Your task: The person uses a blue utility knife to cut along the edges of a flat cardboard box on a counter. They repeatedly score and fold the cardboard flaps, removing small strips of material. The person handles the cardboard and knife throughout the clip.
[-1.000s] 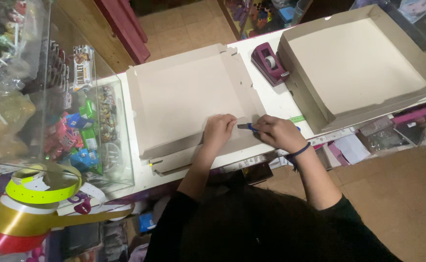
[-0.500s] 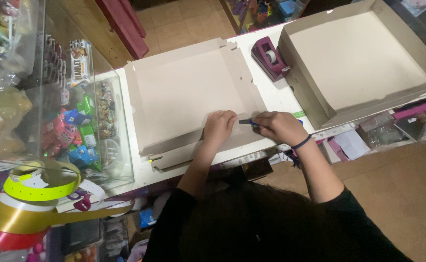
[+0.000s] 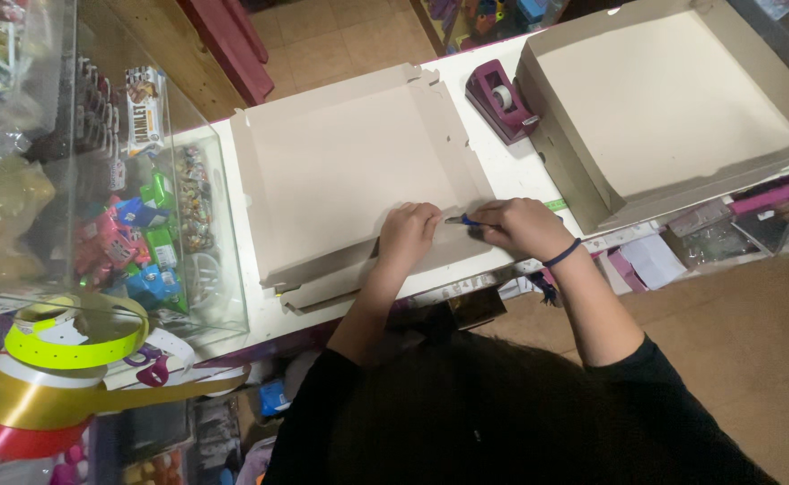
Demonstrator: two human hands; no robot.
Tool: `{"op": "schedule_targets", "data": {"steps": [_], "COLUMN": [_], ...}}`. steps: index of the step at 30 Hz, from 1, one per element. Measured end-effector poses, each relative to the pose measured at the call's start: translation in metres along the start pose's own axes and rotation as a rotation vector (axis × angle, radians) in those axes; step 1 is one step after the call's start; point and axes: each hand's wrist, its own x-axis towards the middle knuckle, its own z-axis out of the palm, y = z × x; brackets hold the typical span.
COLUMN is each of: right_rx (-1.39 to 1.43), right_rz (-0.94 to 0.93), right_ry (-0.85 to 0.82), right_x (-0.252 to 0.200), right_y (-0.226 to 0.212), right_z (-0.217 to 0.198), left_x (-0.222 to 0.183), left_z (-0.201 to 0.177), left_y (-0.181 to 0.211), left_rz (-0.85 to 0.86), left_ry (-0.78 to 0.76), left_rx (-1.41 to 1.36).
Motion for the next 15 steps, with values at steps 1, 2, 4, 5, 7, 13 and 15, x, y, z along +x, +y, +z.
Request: {"op": "schedule_targets", "data": {"steps": [1, 2, 4, 5, 7, 13, 15], "right_rx": [0.000, 0.000, 0.001, -0.009, -0.019, -0.044, -0.087], "right_rz": [0.000, 0.010, 0.021, 0.018, 0.016, -0.004, -0.014], "right_ry": [0.000, -0.004, -0.009, -0.014, -0.017, -0.002, 0.017], "right_x": [0.000, 0.000, 0.000, 0.001, 0.003, 0.001, -0.001], "right_y": [0.000, 0.000, 0.002, 0.003, 0.002, -0.006, -0.007], "right_z": [0.001, 0.002, 0.004, 0.006, 0.005, -0.002, 0.001], "left_x": [0.001, 0.001, 0.002, 0.002, 0.003, 0.003, 0.003], "left_z": [0.003, 0.007, 0.011, 0.011, 0.010, 0.007, 0.001], "left_y": [-0.003, -0.005, -0.007, -0.007, -0.007, 0.001, 0.012], "left_rz": [0.000, -0.009, -0.019, -0.033, -0.046, -0.050, 0.003], "left_ry": [0.000, -0.004, -0.008, -0.018, -0.027, -0.012, 0.019], "left_rx": [0.000, 0.002, 0.003, -0.006, -0.014, -0.006, 0.046]}}
